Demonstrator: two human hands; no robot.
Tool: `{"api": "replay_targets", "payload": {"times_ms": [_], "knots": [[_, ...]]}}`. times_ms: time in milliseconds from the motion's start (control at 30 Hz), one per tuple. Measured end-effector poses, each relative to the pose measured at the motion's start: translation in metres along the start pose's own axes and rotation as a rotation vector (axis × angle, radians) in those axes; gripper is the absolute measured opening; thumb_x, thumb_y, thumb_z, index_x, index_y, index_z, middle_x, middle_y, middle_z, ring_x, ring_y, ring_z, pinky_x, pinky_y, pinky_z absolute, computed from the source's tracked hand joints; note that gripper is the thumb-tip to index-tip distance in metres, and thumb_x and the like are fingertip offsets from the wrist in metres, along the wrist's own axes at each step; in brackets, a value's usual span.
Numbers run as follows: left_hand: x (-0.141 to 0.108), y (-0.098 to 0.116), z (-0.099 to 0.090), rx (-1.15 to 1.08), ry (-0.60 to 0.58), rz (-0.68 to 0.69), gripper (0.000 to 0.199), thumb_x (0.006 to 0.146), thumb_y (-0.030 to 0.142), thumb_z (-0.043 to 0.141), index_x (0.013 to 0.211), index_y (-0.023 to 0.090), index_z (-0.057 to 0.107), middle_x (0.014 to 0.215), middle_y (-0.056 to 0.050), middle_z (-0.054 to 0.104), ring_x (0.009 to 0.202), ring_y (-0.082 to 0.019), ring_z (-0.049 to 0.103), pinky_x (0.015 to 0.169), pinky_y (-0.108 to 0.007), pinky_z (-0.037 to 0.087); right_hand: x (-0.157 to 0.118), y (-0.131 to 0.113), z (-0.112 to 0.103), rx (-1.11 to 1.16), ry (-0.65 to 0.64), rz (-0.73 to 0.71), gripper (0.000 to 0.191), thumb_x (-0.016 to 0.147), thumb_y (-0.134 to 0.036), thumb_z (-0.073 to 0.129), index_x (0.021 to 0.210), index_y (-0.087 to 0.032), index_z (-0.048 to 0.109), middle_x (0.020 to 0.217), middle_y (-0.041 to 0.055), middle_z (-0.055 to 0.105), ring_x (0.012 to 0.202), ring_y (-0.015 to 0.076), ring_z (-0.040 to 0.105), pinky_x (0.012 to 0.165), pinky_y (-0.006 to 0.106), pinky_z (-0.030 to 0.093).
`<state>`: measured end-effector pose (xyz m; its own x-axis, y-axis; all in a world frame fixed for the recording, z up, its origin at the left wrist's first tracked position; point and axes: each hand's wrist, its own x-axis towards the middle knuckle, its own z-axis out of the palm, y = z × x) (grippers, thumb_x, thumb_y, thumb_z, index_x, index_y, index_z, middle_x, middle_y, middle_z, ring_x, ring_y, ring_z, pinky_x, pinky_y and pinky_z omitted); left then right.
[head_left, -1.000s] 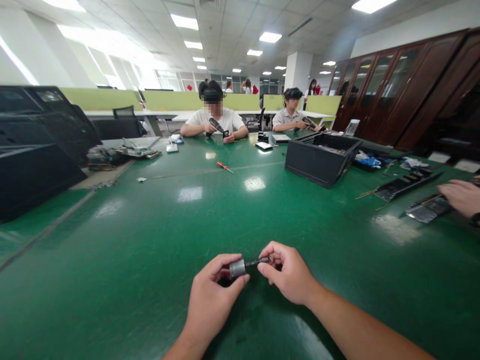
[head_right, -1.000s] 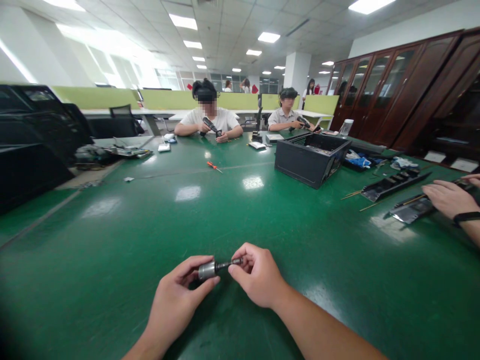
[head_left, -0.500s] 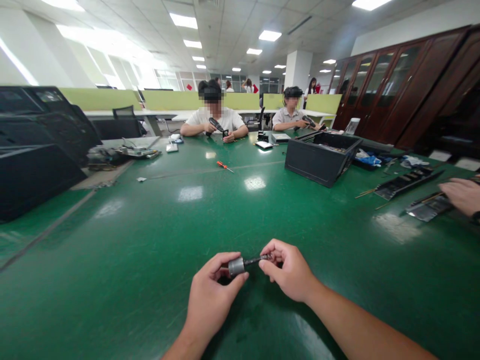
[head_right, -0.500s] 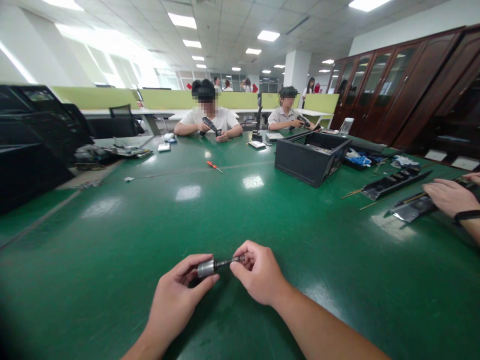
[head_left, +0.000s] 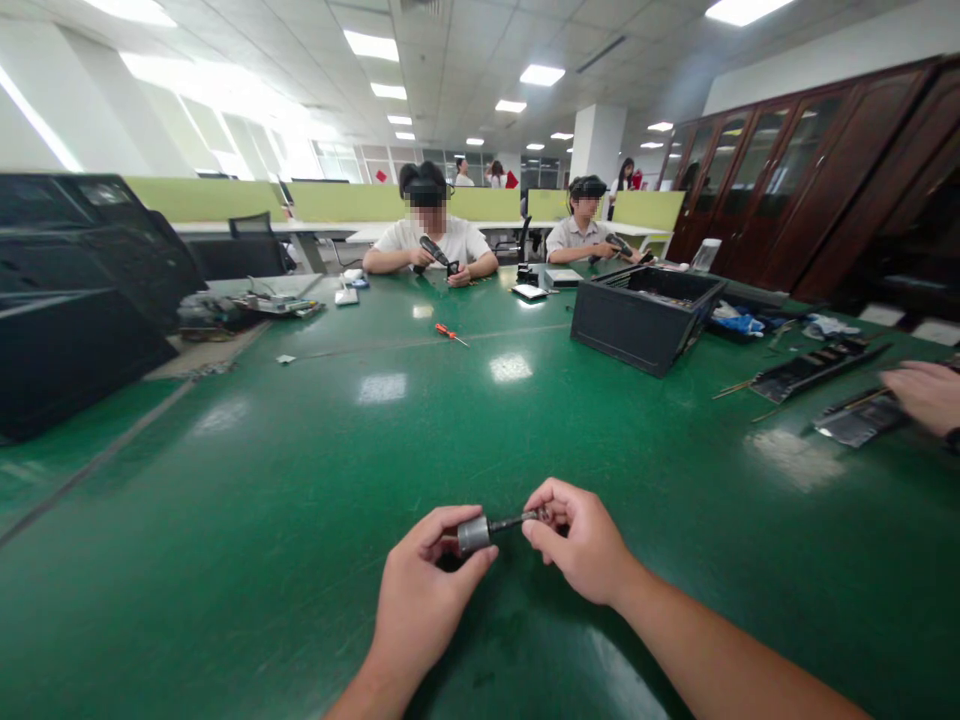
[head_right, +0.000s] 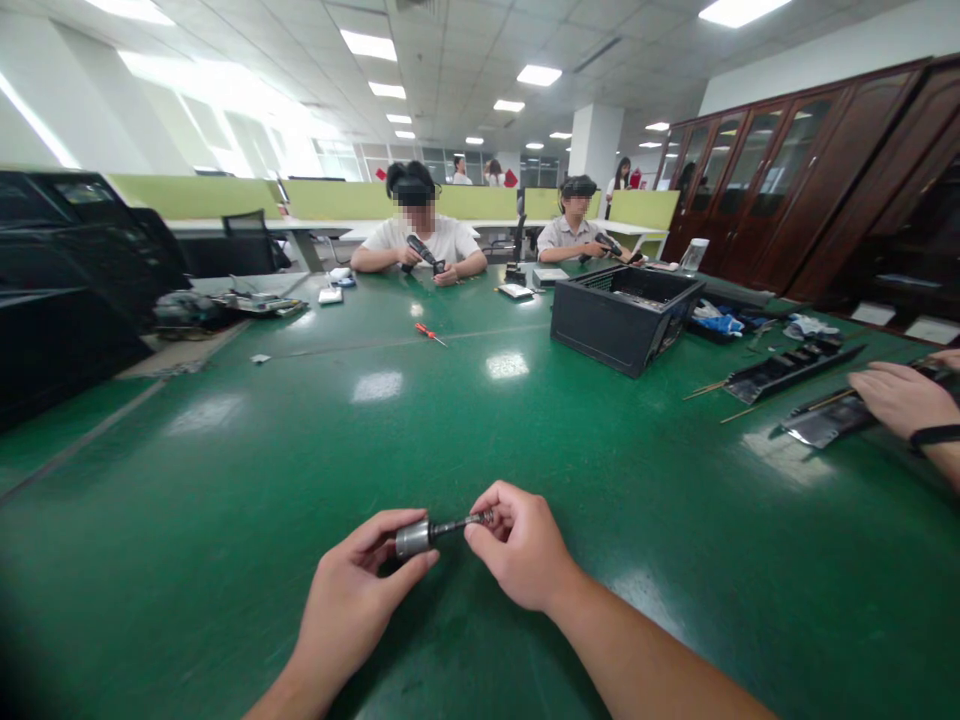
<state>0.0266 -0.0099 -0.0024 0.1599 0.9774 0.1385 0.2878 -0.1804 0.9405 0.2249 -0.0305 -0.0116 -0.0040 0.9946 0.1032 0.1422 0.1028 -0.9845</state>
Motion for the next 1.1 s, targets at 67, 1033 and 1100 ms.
{"api": "replay_targets", "payload": {"times_ms": [67,1033,1100], "knots": [[0.0001,-0.0003,-0.0001,-0.006,0.000,-0.008,0.034,0.068,0.033,0.078,0.098,0.019,0.072,0.093,-0.004,0.074,0.082,-0.022,0.070,0.076,-0.032,0.055,-0.0002,-0.0003,-0.0005,0.003,0.002,-0.001,0.008,0.083,-0.023,0.064,0.087,-0.017,0.060,0.065,-0.0026,0.059,0.052,0.0118,0.055,0.051,0.024,0.040],[0.0013,0.0036,-0.0017,-0.043,-0.002,-0.092,0.040,0.064,0.037,0.079,0.098,0.018,0.071,0.091,-0.005,0.074,0.081,-0.023,0.069,0.075,-0.032,0.053,0.0014,0.0006,-0.0018,0.010,0.022,-0.011,0.007,0.083,-0.021,0.064,0.087,-0.017,0.060,0.064,-0.0032,0.058,0.052,0.0115,0.054,0.051,0.023,0.040],[0.0020,0.0016,-0.0023,-0.057,0.002,-0.113,0.042,0.063,0.037,0.081,0.099,0.017,0.070,0.092,-0.006,0.074,0.081,-0.023,0.069,0.074,-0.032,0.053,0.0014,-0.0002,-0.0025,0.011,0.022,-0.012,0.006,0.083,-0.021,0.064,0.087,-0.017,0.060,0.064,-0.0032,0.058,0.052,0.0115,0.054,0.051,0.023,0.041]]}}
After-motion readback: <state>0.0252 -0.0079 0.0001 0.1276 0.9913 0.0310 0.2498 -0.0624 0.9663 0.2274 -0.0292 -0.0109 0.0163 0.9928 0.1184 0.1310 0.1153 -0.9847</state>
